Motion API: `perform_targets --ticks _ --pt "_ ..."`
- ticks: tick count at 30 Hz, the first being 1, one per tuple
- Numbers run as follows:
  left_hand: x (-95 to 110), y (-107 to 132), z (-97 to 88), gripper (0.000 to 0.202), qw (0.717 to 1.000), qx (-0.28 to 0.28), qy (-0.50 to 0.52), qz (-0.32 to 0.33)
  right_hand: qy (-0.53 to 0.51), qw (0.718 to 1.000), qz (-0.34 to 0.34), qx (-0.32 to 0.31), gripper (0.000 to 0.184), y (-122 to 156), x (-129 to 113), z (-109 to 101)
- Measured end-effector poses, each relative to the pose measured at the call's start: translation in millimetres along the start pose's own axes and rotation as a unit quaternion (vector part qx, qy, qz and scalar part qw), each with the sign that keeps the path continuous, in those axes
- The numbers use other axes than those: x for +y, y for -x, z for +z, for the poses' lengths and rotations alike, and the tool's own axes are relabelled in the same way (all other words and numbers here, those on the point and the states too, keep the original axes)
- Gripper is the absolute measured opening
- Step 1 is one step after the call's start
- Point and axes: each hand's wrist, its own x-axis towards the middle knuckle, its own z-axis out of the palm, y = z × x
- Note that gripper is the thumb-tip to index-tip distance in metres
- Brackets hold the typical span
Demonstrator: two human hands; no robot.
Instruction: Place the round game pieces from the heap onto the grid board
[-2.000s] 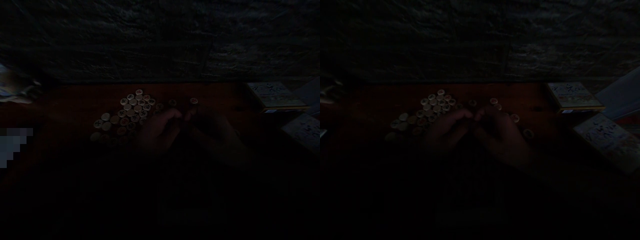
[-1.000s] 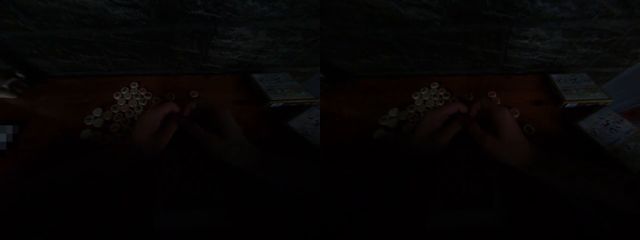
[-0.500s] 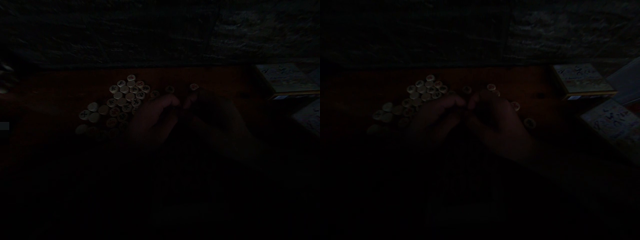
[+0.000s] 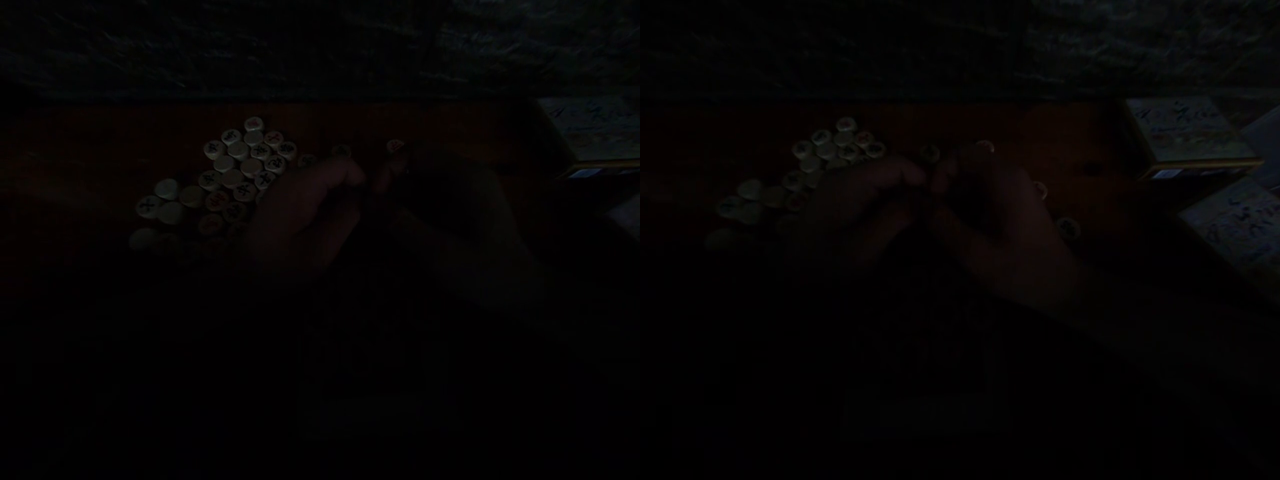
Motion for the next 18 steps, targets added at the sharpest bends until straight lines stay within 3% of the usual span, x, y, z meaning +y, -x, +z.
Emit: perform_targets --ticks 5,11,18 --pt "-2.1 0.3 0.3 0.013 1.000 0.009 0.016 0.014 -0.003 1.000 0.001 0.001 0.007 0.6 -1.8 -0.5" --pt "5.6 1.4 -2.0 0.015 0.999 0.008 -0.025 -0.027 0.006 1.000 0.006 -0.008 0.010 -0.5 -3.5 -0.4" --pt "5.5 0.0 -4.1 0.016 0.998 -0.004 -0.056 0.005 0.000 1.000 0.012 0.000 0.008 0.9 -6.0 -0.8"
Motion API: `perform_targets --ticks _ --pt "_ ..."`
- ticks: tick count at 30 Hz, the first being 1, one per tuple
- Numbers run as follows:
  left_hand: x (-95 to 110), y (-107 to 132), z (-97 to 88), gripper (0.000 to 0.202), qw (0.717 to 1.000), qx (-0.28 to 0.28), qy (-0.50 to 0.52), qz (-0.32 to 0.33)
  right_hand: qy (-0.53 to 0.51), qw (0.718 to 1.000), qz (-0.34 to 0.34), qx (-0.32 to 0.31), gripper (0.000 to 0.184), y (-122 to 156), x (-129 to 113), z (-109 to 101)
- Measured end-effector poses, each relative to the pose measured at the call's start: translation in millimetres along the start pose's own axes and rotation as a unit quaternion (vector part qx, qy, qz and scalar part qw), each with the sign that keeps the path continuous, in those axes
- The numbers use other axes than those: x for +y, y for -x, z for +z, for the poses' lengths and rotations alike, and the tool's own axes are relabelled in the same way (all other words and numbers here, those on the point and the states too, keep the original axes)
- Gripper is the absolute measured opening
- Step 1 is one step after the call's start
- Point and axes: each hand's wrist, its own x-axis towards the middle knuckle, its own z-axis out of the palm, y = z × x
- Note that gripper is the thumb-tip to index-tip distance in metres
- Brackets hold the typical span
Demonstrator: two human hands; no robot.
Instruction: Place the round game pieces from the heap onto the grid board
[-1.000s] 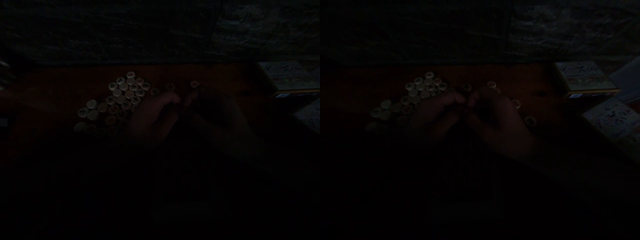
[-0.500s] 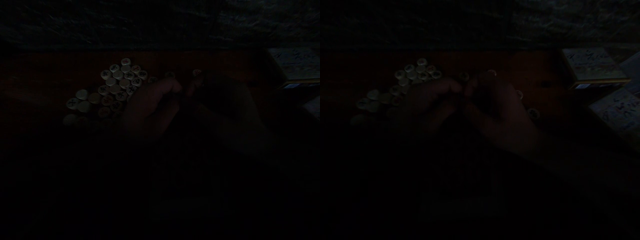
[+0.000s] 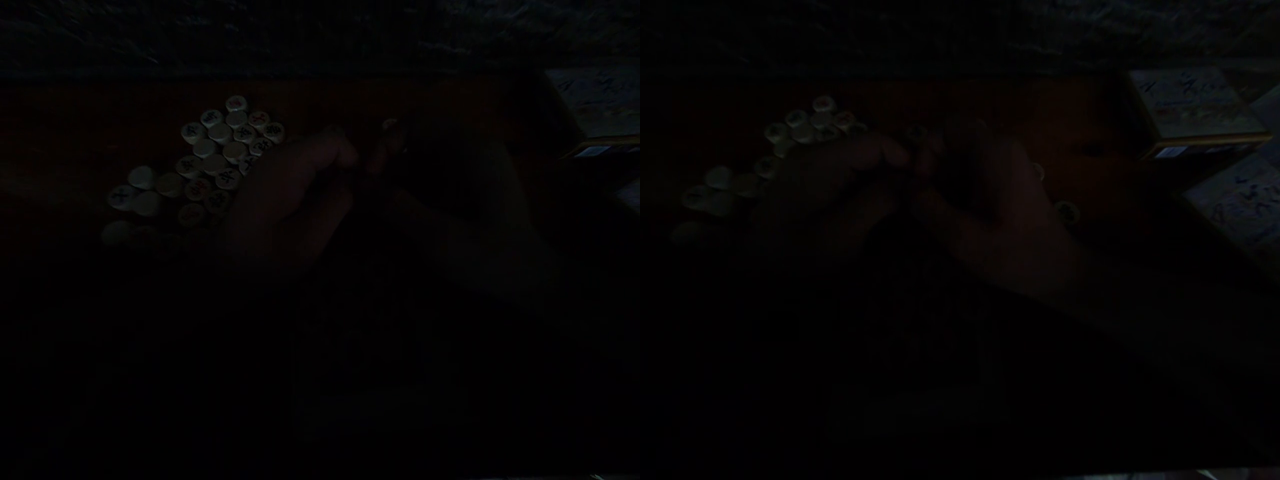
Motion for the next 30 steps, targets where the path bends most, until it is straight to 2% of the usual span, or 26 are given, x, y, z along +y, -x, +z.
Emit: perform_targets --ticks 4,14,18,26,30 --pt "-0.2 1.3 0.5 0.018 1.000 0.004 0.019 0.015 0.010 1.000 0.008 0.003 0.010 0.3 -2.4 -1.0" --pt "3.1 1.9 2.9 0.018 0.999 0.016 0.036 -0.010 0.010 1.000 -0.005 -0.002 0.010 1.0 -1.4 -0.9" --pt "-0.2 0.6 2.6 0.017 0.999 0.008 0.031 -0.007 -0.001 1.000 -0.001 0.005 0.007 0.6 1.5 -0.1" --pt "-2.2 2.2 2.7 0.015 0.997 -0.014 0.075 -0.031 -0.066 0.997 0.020 -0.028 0.009 -1.5 3.7 0.8" --pt "-0.4 1.3 2.0 0.017 0.997 -0.030 0.064 -0.034 -0.089 0.995 0.026 -0.032 0.008 -1.0 3.8 2.0"
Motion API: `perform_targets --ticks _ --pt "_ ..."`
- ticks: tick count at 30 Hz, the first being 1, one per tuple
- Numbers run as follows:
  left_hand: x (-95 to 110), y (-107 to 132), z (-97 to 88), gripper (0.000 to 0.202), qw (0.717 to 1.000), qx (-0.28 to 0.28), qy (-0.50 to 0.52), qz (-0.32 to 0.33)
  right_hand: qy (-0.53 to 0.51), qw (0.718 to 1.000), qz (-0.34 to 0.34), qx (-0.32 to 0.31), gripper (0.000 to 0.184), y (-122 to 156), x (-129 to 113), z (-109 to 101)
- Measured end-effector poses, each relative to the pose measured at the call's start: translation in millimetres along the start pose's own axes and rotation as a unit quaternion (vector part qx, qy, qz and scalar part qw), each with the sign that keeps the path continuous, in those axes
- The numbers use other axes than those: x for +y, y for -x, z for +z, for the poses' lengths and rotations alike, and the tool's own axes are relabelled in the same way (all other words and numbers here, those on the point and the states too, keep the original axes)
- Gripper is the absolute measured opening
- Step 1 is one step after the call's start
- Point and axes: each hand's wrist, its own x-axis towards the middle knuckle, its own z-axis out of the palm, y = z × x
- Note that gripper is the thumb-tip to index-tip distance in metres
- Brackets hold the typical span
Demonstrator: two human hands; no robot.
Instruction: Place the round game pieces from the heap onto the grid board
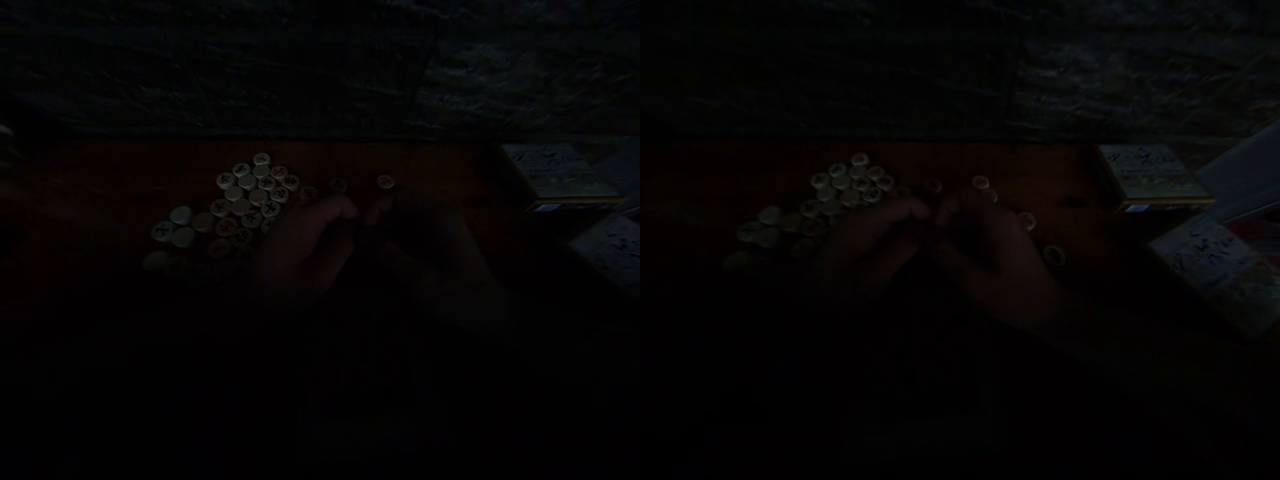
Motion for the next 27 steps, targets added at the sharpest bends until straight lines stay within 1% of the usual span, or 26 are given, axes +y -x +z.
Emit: perform_targets --ticks 5,11,17,20,27 --pt "0.7 0.4 -0.4 0.019 1.000 0.003 -0.004 0.002 0.007 1.000 0.008 -0.002 0.005 0.3 -1.1 0.3" --pt "1.4 1.1 -1.0 0.019 1.000 -0.013 -0.007 -0.009 0.011 1.000 0.026 0.003 0.005 0.7 -2.7 0.6" --pt "3.3 2.0 -0.7 0.017 1.000 -0.005 -0.008 -0.016 0.009 1.000 0.013 0.002 0.003 2.0 0.6 1.1" --pt "4.5 1.9 -0.3 0.018 1.000 -0.006 -0.001 -0.016 0.007 1.000 0.018 -0.001 0.003 2.7 1.2 1.0" --pt "4.5 1.5 -0.2 0.018 1.000 -0.001 0.004 -0.020 0.006 1.000 0.019 0.004 0.004 1.3 -2.2 1.4"
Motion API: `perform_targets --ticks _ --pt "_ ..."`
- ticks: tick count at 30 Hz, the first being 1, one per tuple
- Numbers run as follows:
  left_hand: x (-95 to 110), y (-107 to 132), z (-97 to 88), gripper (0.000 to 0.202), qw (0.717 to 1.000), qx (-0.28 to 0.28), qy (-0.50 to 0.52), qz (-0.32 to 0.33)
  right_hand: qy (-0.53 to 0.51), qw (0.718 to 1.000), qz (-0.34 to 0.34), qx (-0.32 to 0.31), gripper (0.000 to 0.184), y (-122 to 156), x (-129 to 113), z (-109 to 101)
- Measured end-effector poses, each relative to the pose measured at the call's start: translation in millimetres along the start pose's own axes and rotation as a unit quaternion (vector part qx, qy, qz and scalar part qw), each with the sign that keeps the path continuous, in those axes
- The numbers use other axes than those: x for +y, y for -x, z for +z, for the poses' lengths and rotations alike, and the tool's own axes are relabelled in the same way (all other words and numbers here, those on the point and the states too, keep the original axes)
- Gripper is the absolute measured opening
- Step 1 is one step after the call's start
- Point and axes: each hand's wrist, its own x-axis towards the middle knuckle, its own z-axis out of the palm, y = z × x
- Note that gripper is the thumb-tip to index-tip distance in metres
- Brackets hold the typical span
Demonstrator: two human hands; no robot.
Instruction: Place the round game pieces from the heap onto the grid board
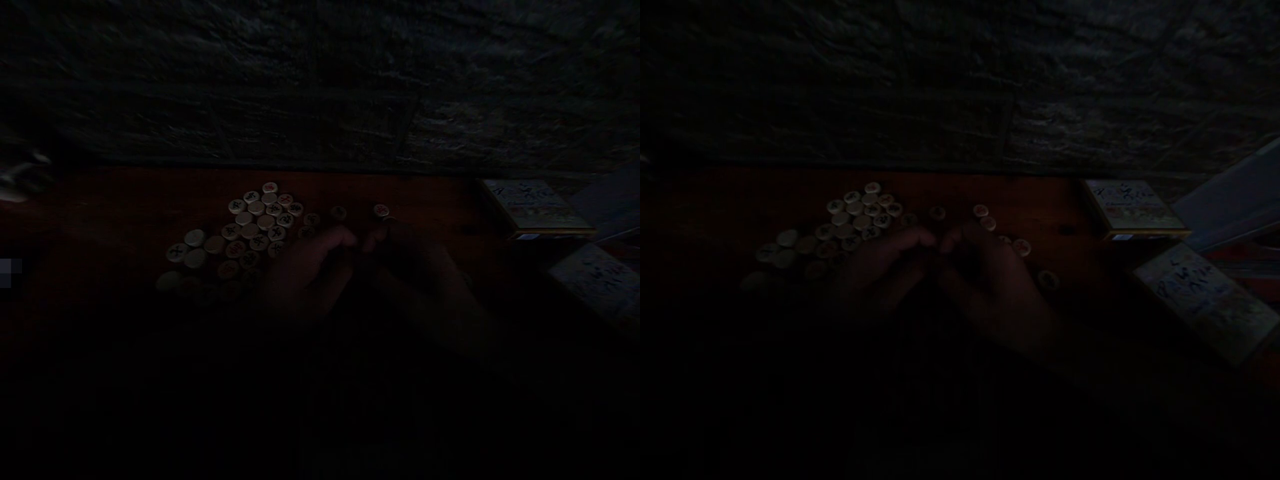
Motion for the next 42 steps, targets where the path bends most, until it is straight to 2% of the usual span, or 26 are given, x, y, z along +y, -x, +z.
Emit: perform_targets --ticks 4,12,17,26,31,42 --pt "-3 -1 -0.8 0.017 1.000 -0.014 0.006 0.012 -0.006 1.000 -0.005 -0.006 0.005 0 0 0" --pt "-4 -1 0.2 0.017 1.000 -0.008 0.014 0.006 -0.002 1.000 0.006 -0.001 0.005 -1 0 0" --pt "-5 -1 -0.9 0.017 1.000 -0.007 0.007 0.023 -0.006 1.000 0.016 0.000 0.006 0 -1 1" --pt "-3 -1 0.2 0.017 1.000 -0.003 0.015 0.009 0.001 1.000 -0.004 -0.007 0.002 -1 3 -1" --pt "-4 -2 -0.6 0.016 1.000 -0.007 0.012 0.026 -0.004 1.000 -0.004 -0.002 0.004 -1 3 -1" --pt "5 -1 -0.4 0.018 1.000 -0.004 -0.005 -0.016 0.009 1.000 -0.020 0.003 0.005 0 2 -1"
